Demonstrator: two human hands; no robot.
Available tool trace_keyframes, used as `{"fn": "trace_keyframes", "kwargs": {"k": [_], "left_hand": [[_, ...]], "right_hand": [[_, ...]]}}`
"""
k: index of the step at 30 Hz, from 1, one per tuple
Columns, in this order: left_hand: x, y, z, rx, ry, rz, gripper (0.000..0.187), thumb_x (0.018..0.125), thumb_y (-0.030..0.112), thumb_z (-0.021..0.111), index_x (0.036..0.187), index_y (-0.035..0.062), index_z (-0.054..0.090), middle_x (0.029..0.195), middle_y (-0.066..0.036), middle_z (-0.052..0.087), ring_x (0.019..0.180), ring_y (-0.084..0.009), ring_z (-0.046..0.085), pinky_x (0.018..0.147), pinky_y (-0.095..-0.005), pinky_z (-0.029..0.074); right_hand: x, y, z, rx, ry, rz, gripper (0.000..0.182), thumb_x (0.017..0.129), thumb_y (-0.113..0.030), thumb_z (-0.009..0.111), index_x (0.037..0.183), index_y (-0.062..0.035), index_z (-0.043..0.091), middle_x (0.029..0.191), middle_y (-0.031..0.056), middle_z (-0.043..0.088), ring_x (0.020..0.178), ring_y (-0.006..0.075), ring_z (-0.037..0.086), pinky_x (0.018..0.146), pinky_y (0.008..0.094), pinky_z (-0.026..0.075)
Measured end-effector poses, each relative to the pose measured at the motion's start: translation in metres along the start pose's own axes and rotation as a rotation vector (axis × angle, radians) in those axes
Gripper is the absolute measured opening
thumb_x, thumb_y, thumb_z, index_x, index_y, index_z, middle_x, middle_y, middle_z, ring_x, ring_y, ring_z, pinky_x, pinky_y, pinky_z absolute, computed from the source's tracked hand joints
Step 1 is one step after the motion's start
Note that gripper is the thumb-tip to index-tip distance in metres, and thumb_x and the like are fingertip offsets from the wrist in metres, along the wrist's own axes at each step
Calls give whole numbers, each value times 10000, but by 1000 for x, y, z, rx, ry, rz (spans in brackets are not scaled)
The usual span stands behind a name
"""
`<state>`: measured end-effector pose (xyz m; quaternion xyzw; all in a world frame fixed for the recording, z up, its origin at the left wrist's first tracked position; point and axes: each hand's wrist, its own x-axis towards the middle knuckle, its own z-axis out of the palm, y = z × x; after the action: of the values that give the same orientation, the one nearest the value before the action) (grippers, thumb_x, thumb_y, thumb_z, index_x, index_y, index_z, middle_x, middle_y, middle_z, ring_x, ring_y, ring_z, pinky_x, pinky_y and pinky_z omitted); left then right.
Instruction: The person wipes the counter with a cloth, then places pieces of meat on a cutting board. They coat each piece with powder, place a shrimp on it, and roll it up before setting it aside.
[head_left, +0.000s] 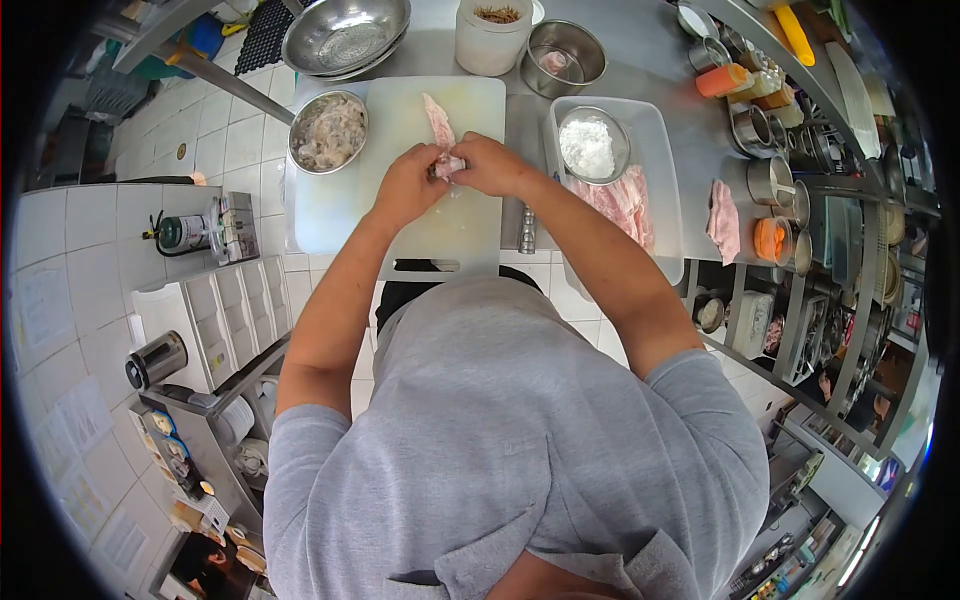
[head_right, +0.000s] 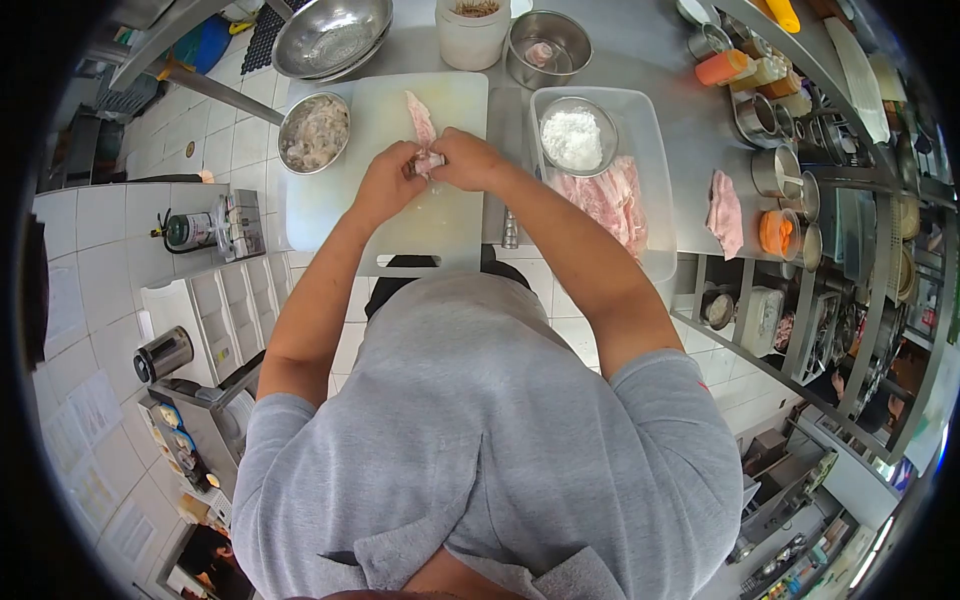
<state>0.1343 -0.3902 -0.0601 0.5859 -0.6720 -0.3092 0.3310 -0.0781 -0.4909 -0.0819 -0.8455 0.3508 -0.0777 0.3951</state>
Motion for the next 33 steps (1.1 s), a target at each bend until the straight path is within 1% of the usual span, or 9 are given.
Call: {"fn": "trace_keyframes", "kwargs": {"k": [6, 8, 12, 17, 20, 24, 26, 29, 33], "left_hand": [[25, -23, -7, -127, -153, -193, 310, 928, 83, 823, 1214, -30, 782, 924, -91, 751, 828, -168, 678, 789, -353, 569], [42, -41, -4, -226, -206, -260, 301, 954, 140, 826, 1202, -27, 787, 906, -76, 771, 838, -148, 685, 800, -359, 570], [61, -42, -16, -208, -299, -318, 295, 950, 165, 823, 1171, -27, 784, 925, -104, 771, 835, -201, 712, 815, -392, 582], [35, -8, -14, 72, 118, 143, 285, 930, 187, 799, 1143, -2, 788, 1007, -168, 726, 928, -348, 734, 876, -446, 597], [38, -16, -12, 45, 39, 22, 329, 946, 242, 814, 1187, 19, 797, 1120, -180, 733, 1079, -388, 757, 954, -497, 601], [64, -27, -19, 67, -59, -99, 357, 922, 151, 815, 1238, -8, 768, 1087, -178, 725, 983, -360, 739, 892, -461, 595], [73, -29, -24, 152, -138, -196, 364, 960, 248, 796, 1263, 47, 787, 1138, -176, 740, 1073, -400, 758, 946, -506, 604], [64, -23, -13, 51, 88, -110, 334, 945, 195, 818, 1243, 49, 782, 1143, -184, 745, 1081, -394, 761, 949, -504, 606], [51, -20, -6, 67, 70, -43, 327, 916, 114, 842, 1227, 44, 769, 1135, -188, 760, 1046, -390, 767, 930, -494, 610]], "right_hand": [[6, -14, -22, 7, -232, 116, 415, 953, -306, 875, 1255, -31, 802, 1255, 205, 727, 1201, 425, 738, 1044, 521, 593], [-8, -11, -7, -57, 104, -25, 421, 972, -286, 854, 1305, -41, 776, 1238, 198, 736, 1173, 416, 749, 1023, 533, 597], [-8, -14, -6, -49, 169, -43, 403, 1002, -268, 823, 1340, -59, 757, 1235, 192, 735, 1164, 403, 749, 1017, 538, 594], [15, -16, -26, -75, 26, 60, 341, 1050, -279, 780, 1331, -87, 775, 1261, 194, 725, 1193, 396, 736, 1024, 542, 587], [23, -15, -34, -64, -14, 64, 353, 1055, -279, 774, 1351, -88, 760, 1270, 192, 724, 1215, 400, 731, 1031, 542, 590], [17, -14, -27, -151, 161, -104, 380, 1046, -266, 775, 1378, -85, 735, 1274, 190, 725, 1239, 406, 730, 1052, 545, 594], [23, -15, -26, -227, 97, -41, 402, 1037, -250, 774, 1399, -85, 714, 1282, 189, 730, 1260, 414, 732, 1074, 551, 596], [31, -20, -33, -170, 37, 0, 393, 1021, -222, 774, 1386, -85, 725, 1293, 191, 745, 1262, 421, 735, 1083, 544, 597], [43, -1, -25, -120, 53, -85, 372, 1008, -228, 786, 1343, -69, 754, 1257, 211, 785, 1222, 436, 756, 1065, 545, 603]]}}
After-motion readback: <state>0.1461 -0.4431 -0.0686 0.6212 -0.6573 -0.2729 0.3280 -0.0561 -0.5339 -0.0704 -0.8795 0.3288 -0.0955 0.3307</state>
